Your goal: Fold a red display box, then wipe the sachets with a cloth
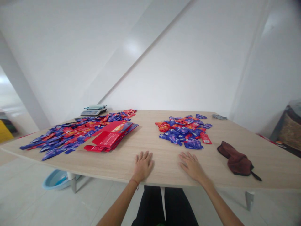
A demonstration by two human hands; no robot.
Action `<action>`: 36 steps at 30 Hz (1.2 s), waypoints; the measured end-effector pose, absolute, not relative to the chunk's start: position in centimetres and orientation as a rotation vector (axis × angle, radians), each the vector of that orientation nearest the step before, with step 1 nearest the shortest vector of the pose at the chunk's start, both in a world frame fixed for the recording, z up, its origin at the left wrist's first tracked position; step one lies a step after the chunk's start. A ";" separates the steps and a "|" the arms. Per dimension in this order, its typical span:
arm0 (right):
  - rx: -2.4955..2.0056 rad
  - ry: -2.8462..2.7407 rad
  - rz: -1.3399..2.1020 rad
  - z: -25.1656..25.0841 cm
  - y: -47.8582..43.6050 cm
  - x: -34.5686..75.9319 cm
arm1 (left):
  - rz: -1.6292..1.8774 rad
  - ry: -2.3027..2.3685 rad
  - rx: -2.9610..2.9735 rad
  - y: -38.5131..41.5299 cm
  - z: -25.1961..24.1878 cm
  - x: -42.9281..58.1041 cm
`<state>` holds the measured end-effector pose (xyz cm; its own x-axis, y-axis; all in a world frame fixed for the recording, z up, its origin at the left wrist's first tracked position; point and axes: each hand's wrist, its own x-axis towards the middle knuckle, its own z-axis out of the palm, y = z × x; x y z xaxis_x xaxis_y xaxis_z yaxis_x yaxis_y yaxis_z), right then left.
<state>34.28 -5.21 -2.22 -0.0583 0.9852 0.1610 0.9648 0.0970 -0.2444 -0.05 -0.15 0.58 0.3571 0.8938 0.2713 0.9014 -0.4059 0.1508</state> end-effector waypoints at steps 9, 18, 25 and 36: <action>-1.924 -2.101 0.105 -2.3 -5.3 34.3 | -0.492 -1.683 -2.584 -0.4 0.9 -0.1; -1.918 -2.102 0.067 -2.4 -5.5 34.3 | -0.444 -1.679 -2.610 -0.6 1.0 -0.1; -1.905 -2.082 0.051 -2.9 -5.5 34.4 | -0.380 -1.700 -2.548 2.3 4.6 -2.6; -1.896 -2.079 0.026 -3.7 -5.2 34.7 | -0.196 -2.056 -1.972 11.3 11.1 -19.5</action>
